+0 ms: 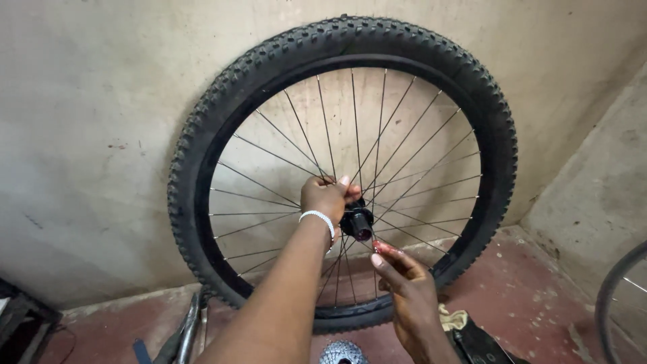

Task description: Applying grease to a bicycle wheel hub and adjusting internal components with a tool.

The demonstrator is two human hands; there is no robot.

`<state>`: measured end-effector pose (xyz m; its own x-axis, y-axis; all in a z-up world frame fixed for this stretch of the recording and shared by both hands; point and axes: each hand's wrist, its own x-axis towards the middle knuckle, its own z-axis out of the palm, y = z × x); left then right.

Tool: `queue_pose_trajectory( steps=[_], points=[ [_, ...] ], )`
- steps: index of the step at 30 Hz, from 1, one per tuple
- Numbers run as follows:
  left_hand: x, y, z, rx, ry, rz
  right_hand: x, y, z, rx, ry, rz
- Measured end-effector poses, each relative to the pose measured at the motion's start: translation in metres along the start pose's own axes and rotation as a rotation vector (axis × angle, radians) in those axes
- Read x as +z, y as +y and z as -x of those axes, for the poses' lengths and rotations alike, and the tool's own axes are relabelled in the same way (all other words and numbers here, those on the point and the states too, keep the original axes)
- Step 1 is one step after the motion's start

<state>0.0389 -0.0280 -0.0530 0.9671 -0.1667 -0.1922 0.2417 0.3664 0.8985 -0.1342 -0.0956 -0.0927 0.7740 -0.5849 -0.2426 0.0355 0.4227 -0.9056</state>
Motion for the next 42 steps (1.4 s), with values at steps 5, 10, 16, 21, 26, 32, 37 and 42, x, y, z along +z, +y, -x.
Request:
queue_pose_trajectory(
  steps=[5,10,16,21,26,32,37,42],
  points=[
    [-0.004,0.0,-0.001,-0.001,-0.041,-0.031,-0.003,0.003,-0.004,-0.27,-0.04,0.414],
    [-0.004,0.005,0.006,-0.006,-0.018,-0.034,-0.006,0.003,0.001,-0.952,-0.114,0.87],
    [-0.004,-0.003,-0.002,0.013,-0.027,-0.02,-0.015,0.028,-0.026,-1.085,-0.152,1.045],
    [-0.007,-0.015,-0.017,0.054,-0.047,-0.014,-0.019,0.047,-0.032,-1.067,-0.116,1.12],
    [-0.008,-0.013,-0.011,0.074,-0.056,-0.031,-0.022,0.057,-0.041,-1.039,-0.105,1.183],
    [-0.007,-0.014,-0.01,0.049,-0.045,-0.015,-0.014,0.054,-0.034,-0.995,-0.13,1.183],
    [-0.004,0.002,0.009,0.017,-0.018,-0.031,-0.003,0.051,-0.017,-0.807,-0.087,1.114],
    [-0.005,-0.006,-0.001,0.053,-0.017,-0.084,0.016,0.058,-0.002,-0.667,-0.054,0.78]
  ],
)
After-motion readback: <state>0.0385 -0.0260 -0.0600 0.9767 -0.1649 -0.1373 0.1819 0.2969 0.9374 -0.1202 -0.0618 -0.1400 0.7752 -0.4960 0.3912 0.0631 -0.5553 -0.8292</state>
